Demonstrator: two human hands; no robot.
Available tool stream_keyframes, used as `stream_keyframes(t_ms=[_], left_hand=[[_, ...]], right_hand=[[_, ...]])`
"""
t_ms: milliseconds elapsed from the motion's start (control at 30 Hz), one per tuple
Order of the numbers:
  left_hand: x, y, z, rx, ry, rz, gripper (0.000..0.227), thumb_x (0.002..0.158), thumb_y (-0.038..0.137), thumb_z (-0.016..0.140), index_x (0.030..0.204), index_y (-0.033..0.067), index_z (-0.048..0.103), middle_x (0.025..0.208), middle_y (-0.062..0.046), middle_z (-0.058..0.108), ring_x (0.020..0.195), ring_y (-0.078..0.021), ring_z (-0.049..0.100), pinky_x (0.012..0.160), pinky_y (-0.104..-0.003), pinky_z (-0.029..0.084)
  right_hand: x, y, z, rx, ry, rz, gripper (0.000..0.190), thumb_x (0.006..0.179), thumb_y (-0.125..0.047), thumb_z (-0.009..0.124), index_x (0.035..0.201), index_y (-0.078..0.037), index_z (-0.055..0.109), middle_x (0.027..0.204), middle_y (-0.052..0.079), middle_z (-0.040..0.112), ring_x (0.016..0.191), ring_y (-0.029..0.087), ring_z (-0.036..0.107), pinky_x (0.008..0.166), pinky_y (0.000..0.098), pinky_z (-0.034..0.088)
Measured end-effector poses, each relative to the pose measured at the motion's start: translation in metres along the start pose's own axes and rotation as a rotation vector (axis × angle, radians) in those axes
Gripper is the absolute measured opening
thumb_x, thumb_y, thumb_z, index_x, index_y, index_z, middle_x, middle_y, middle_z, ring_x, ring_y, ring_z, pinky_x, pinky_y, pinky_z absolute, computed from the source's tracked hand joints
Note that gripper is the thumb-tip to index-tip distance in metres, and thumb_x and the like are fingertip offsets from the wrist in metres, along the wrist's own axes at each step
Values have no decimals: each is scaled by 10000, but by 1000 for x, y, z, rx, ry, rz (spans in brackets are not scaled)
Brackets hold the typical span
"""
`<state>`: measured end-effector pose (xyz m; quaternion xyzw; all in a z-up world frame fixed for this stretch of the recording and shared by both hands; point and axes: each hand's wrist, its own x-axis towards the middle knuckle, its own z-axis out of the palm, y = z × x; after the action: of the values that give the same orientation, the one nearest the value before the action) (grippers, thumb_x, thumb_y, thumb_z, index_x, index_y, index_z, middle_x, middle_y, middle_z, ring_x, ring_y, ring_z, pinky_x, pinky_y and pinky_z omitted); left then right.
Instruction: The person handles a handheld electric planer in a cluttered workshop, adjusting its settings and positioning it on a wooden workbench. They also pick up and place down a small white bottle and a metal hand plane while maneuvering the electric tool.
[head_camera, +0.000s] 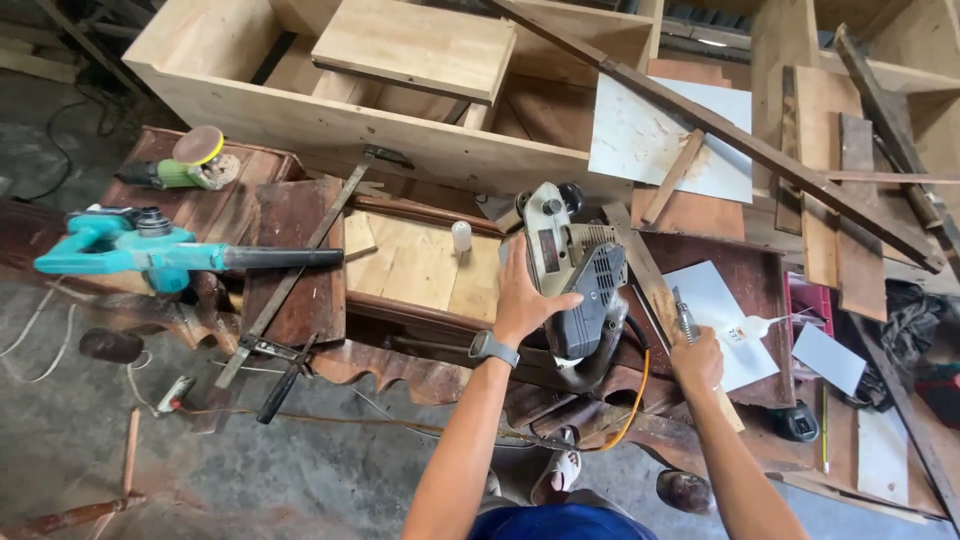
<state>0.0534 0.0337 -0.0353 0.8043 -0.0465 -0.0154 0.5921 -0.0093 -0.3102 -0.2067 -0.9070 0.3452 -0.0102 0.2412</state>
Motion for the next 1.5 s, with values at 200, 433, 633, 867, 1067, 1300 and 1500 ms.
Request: stream_keyframes(t_ms=[200, 433, 633, 867, 1067, 1300, 1500], left_hand=[[-2, -7, 2, 25, 35, -28, 1409, 513, 600, 882, 1633, 108, 182, 1623, -272, 231, 1490, -471, 270, 1209, -568, 196], [-2, -15, 3, 95, 66, 1, 1450, 453, 651, 884, 1629, 141, 208, 1596, -248, 276, 1450, -473, 322, 1196, -534, 233], [5, -3, 1, 45, 39, 40, 1478, 466, 642, 914, 1624, 70, 194, 1607, -320, 241, 1473, -532, 263, 1224, -590, 178], [1, -6, -2, 88, 1, -73, 1486, 488, 607, 944, 1654, 179, 129, 1643, -251, 187, 1503, -467, 236, 1237, -579, 155], [3, 0, 1, 154, 24, 83, 1275, 605, 548, 845, 1593, 105, 171, 1648, -209, 274, 1504, -388, 279, 1204, -634, 204], [2, -3, 0, 206, 24, -11, 1296, 595, 522, 868, 1602, 139, 148, 1660, -188, 230, 1513, -371, 252, 1208, -599, 194], [5, -14, 2, 212, 35, 28, 1290, 589, 576, 838, 1600, 144, 163, 1655, -191, 247, 1515, -377, 240, 1196, -621, 173]], right_hand=[[26, -12, 23, -152, 179, -62, 483, 948, -407, 717, 1247, -45, 602, 1206, 198, 553, 1143, 437, 546, 879, 573, 491], [45, -9, 14, -254, -29, -59, 570, 967, -507, 631, 1300, -46, 603, 1207, 229, 635, 1150, 458, 608, 885, 601, 468], [80, 19, 28, -327, -8, -90, 455, 993, -373, 672, 1301, -44, 615, 1172, 242, 658, 1105, 483, 629, 819, 604, 548], [54, -1, 7, -216, -21, -150, 538, 983, -332, 610, 1428, -31, 605, 1290, 230, 619, 1202, 418, 604, 957, 520, 522], [-17, 26, -46, 344, 617, -324, 300, 969, 83, 717, 1250, 76, 613, 1148, 219, 634, 1024, 330, 599, 857, 413, 510], [5, -1, -107, 585, 253, 170, 876, 880, -57, 907, 1503, -15, 292, 1429, 260, 326, 1248, 401, 407, 1035, 584, 397], [52, 25, -53, 375, 278, 219, 737, 842, -247, 944, 1361, 10, 488, 1291, 269, 556, 1177, 454, 392, 932, 613, 372]])
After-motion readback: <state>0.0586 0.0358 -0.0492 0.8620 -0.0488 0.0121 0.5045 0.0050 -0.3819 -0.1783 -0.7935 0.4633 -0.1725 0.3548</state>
